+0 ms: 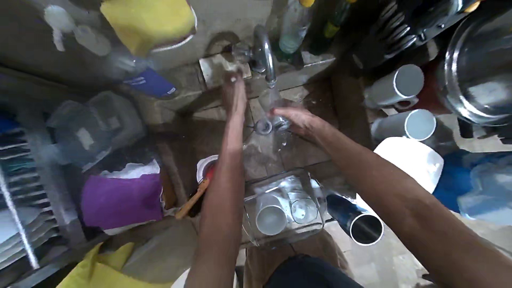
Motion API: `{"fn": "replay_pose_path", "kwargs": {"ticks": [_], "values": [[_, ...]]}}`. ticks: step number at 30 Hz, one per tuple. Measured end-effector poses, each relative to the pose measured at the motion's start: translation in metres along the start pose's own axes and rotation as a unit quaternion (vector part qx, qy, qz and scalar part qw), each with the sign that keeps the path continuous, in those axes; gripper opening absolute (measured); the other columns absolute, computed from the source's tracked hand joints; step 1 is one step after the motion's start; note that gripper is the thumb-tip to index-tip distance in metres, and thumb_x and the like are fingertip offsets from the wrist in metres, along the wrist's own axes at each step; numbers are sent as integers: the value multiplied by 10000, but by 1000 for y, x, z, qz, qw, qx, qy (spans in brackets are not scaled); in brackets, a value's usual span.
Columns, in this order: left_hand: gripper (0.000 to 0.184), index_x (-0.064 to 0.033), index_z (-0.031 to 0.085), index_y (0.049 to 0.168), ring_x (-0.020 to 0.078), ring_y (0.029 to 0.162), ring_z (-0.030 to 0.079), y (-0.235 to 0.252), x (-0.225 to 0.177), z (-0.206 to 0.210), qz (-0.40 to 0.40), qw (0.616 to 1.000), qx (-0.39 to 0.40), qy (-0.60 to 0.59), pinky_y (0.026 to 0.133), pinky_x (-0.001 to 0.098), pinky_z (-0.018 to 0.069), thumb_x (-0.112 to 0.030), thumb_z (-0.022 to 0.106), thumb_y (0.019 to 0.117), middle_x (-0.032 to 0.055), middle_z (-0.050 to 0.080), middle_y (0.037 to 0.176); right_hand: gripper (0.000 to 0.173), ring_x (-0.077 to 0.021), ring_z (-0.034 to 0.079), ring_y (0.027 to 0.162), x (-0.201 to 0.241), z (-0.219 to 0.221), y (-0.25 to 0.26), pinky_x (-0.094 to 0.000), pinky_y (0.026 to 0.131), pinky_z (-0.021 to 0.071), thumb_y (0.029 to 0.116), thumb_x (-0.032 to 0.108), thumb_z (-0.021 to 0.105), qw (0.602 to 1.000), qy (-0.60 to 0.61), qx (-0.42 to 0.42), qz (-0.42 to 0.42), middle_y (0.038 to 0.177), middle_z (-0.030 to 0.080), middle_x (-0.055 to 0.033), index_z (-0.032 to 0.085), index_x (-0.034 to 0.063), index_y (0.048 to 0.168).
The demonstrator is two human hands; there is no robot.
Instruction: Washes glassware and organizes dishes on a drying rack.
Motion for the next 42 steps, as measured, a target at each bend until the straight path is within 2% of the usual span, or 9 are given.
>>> {"fn": "replay_pose_path", "kwargs": {"ticks": [4, 10, 14, 19, 25, 28, 31, 37, 42], "values": [[427, -77, 594, 1364, 189, 1006, 663, -36, 41, 42, 11, 973, 199, -119, 853, 396, 586, -300, 648, 1003, 101, 674, 1177, 491, -232, 664, 1010, 5, 8, 12, -464, 887, 567, 833, 258, 829, 993, -113, 17, -11, 1139, 689, -130, 666, 53, 1248], [263, -104, 598, 1189, 146, 814, 643, -20, 109, 59, -176, 920, 129, -326, 715, 332, 577, -302, 539, 1026, 39, 643, 928, 636, -254, 707, 812, 5, 20, 13, -461, 707, 615, 800, 282, 855, 979, -204, -3, -28, 1062, 707, -150, 600, 115, 1359], [239, -134, 570, 1109, 153, 780, 637, -36, 135, 74, -289, 849, 106, -429, 659, 342, 570, -347, 507, 1021, 47, 632, 920, 693, -350, 705, 1023, 26, 29, 5, -593, 894, 550, 788, 446, 841, 903, -383, -84, -175, 1122, 723, -170, 614, 122, 1357], [287, -158, 514, 927, 102, 550, 485, -64, 157, 87, -351, 843, 58, -404, 492, 267, 463, -397, 429, 1061, -1, 499, 700, 655, -223, 715, 844, -1, 22, 14, -432, 737, 627, 766, 217, 873, 989, -81, -45, -118, 1092, 710, -132, 608, 104, 1355], [446, -152, 494, 788, 70, 402, 378, -65, 155, 105, -350, 798, 120, -475, 382, 218, 361, -464, 337, 1065, -19, 417, 542, 527, -259, 725, 783, -23, 19, 7, -407, 663, 645, 941, 171, 755, 995, 90, -17, -39, 1178, 697, -149, 578, 151, 1437], [410, -131, 573, 933, 122, 515, 492, -63, 153, 94, -338, 828, 117, -431, 467, 278, 455, -476, 383, 1047, 30, 534, 670, 325, -216, 722, 671, -12, 11, 1, -388, 606, 646, 1036, 269, 633, 990, 14, -93, -109, 1012, 738, -135, 681, 79, 1295], [340, -117, 570, 1197, 194, 821, 616, -62, 151, 71, -338, 867, 43, -363, 702, 365, 555, -414, 476, 1059, 83, 621, 988, 359, -234, 734, 873, 6, 5, -9, -474, 839, 605, 1059, 364, 560, 943, -219, -152, -199, 1018, 751, -119, 727, 83, 1208], [414, -34, 664, 1250, 296, 1088, 645, -48, 114, 39, -194, 973, -15, -125, 912, 520, 549, -376, 587, 1030, 185, 668, 1195, 827, -417, 675, 1073, 4, 21, -1, -633, 857, 547, 765, 507, 836, 848, -510, -79, -118, 1259, 652, -212, 546, 82, 1412], [321, -44, 732, 1151, 198, 992, 684, -59, 86, 45, -61, 983, 36, -170, 892, 424, 568, -314, 700, 978, 113, 729, 1071, 753, -278, 689, 1039, -30, 26, 14, -523, 909, 570, 738, 340, 881, 947, -306, 78, -56, 1165, 705, -143, 578, 96, 1383]]}}
Point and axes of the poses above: each hand's wrist, its own y-axis towards the middle knuckle, its own z-axis out of the palm, x = y × z, the point moved 10 cm from there along y, towards the middle knuckle
